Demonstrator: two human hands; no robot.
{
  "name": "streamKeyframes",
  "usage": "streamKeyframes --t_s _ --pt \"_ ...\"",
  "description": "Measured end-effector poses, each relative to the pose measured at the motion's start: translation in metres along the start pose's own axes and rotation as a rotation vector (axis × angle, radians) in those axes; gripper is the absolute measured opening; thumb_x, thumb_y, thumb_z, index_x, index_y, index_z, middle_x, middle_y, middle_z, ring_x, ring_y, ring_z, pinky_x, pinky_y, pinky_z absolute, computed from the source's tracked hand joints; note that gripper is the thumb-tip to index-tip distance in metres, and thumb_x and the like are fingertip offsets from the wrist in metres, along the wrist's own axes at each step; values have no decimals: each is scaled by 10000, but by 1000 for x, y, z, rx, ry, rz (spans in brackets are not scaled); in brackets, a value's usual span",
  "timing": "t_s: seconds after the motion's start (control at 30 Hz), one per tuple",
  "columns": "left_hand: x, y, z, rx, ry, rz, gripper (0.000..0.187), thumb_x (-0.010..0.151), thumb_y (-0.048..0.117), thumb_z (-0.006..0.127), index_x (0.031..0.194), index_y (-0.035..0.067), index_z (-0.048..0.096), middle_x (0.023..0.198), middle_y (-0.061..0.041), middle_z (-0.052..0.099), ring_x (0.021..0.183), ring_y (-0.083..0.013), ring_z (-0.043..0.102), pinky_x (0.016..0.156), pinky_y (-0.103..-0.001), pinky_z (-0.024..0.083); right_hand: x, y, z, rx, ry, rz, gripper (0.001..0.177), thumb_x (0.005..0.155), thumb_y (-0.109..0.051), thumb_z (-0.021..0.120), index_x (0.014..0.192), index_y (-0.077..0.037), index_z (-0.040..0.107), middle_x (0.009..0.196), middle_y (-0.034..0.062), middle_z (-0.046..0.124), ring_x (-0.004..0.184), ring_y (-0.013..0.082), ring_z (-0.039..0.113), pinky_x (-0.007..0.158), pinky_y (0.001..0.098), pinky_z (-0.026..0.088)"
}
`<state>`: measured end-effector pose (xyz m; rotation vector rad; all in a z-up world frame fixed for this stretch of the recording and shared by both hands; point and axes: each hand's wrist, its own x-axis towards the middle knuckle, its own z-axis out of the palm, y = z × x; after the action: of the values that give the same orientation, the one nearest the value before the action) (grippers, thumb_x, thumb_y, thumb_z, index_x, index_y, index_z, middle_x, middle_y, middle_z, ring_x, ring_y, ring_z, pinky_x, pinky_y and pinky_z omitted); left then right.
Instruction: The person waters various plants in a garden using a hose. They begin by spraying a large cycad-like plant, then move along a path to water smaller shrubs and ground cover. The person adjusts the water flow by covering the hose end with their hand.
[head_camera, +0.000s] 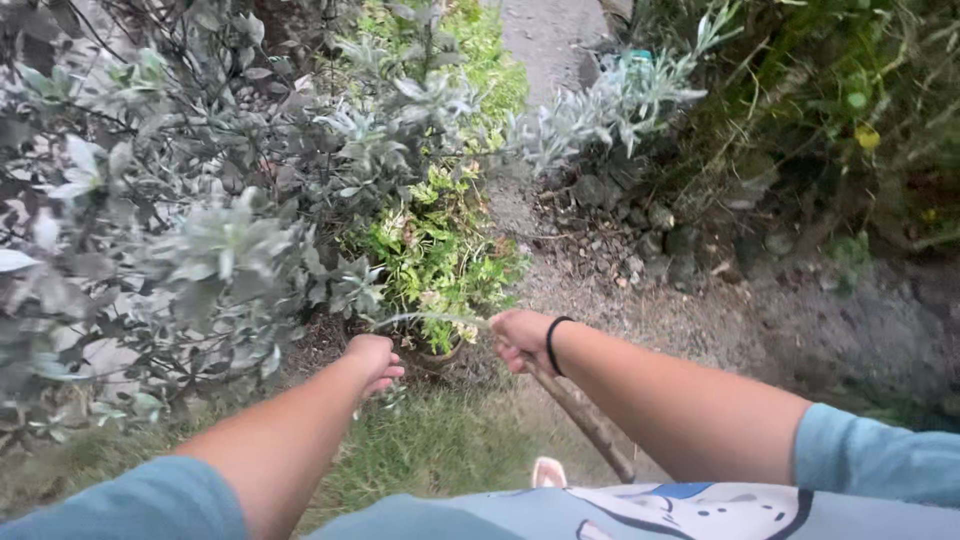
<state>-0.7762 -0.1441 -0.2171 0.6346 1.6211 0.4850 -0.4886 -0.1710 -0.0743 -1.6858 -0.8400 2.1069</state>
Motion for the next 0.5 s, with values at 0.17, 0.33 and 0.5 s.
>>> streamKeyframes --t_s 0.17,0.33,0.5 --pt "0 -16 -21 24 -15 18 269 1024 226 478 1238 131 609 1039 -65 696 834 -236 746 637 -398 540 -11 2 56 -51 177 -44 86 1054 -193 473 991 -134 476 707 41 486 481 86 368 408 259 338" --pt "-13 -16 -27 71 -21 -5 277 1023 228 471 1253 146 604 1058 -63 714 839 -226 753 619 -377 545 2 17 56 -12 130 3 102 1064 -156 429 980 -111 462 702 30 470 494 92 372 426 265 356" --pt "-29 -2 -14 94 -20 19 293 1021 184 453 1235 48 600 1060 -103 702 826 -235 760 632 -366 577 -2 32 40 16 74 -33 151 1055 -171 440 911 -126 450 659 -4 424 484 78 373 414 254 347"
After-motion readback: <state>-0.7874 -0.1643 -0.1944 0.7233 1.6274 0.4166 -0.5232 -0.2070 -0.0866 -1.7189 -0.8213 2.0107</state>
